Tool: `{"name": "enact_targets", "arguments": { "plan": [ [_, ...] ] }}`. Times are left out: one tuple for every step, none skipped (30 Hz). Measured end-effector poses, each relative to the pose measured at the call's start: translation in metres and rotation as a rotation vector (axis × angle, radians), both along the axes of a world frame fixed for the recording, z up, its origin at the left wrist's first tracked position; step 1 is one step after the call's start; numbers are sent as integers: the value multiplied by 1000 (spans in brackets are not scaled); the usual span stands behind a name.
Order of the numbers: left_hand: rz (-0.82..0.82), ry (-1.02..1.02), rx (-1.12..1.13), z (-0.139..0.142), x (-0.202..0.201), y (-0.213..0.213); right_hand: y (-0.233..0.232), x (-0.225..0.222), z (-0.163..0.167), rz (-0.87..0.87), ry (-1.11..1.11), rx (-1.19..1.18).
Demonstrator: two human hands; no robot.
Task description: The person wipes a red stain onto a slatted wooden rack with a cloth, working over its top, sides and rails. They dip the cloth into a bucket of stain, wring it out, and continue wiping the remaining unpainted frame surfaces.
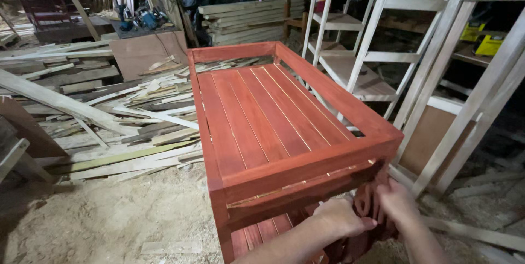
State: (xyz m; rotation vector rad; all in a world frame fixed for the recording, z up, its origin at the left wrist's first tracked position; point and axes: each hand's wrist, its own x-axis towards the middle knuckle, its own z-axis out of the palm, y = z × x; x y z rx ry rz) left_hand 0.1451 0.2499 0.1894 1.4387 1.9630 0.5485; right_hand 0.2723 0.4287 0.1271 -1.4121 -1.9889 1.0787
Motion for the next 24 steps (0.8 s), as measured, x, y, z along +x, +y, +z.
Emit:
{"name": "enact_targets", "arguments": {
  "plan": [
    [10,-14,-6,-2,1,-1,4,3,-4,-1,244,-192],
    [21,-25,-7,-4,2,-2,9,3,-8,2,493,-376],
    [34,-35,-3,-7,1,-1,16,2,-11,1,542,-540],
    [34,-67,56,-10,1,0,24,1,-13,3,587,-710],
    [35,-100,112,-13,0,1,30,0,-17,6,629,-883],
    [37,-133,170,-16,-1,3,35,-4,-21,55,713,-886],
    [51,-197,181,-19,-3,6,41,-9,-25,105,796,-888],
    [64,-263,190,-22,-5,8,45,-12,-28,153,878,-889],
    [79,-328,203,-25,-7,10,49,-15,-29,153,900,-899],
    [80,-415,258,-26,-9,12,53,-20,-29,155,922,-908],
    [82,-504,311,-27,-11,14,55,-23,-29,155,941,-921],
    [84,-593,364,-27,-13,14,55,-25,-28,131,959,-888],
    [86,-592,335,-26,-14,14,55,-27,-27,108,977,-856],
    [88,-593,303,-25,-16,13,53,-28,-26,82,996,-825],
    [89,-596,271,-23,-17,11,49,-28,-26,59,1017,-800],
    [91,-542,254,-21,-19,8,43,-27,-26,36,1039,-774],
    [93,-487,234,-19,-20,3,38,-26,-28,12,1061,-749],
    [96,-430,215,-18,-23,-1,32,-22,-29,3,1074,-714],
    [87,-358,213,-16,-25,-5,28,-19,-31,-6,1090,-678],
    [78,-287,209,-15,-27,-9,25,-16,-34,-17,1105,-642],
    [69,-215,204,-14,-28,-13,22,-12,-37,-40,1094,-626],
    [60,-223,205,-14,-29,-15,20,-6,-40,-62,1081,-607],
    [52,-233,204,-15,-29,-17,18,-1,-44,-84,1064,-590],
    [44,-243,204,-17,-29,-19,16,1,-48,-33,1071,-640]
  ]
}}
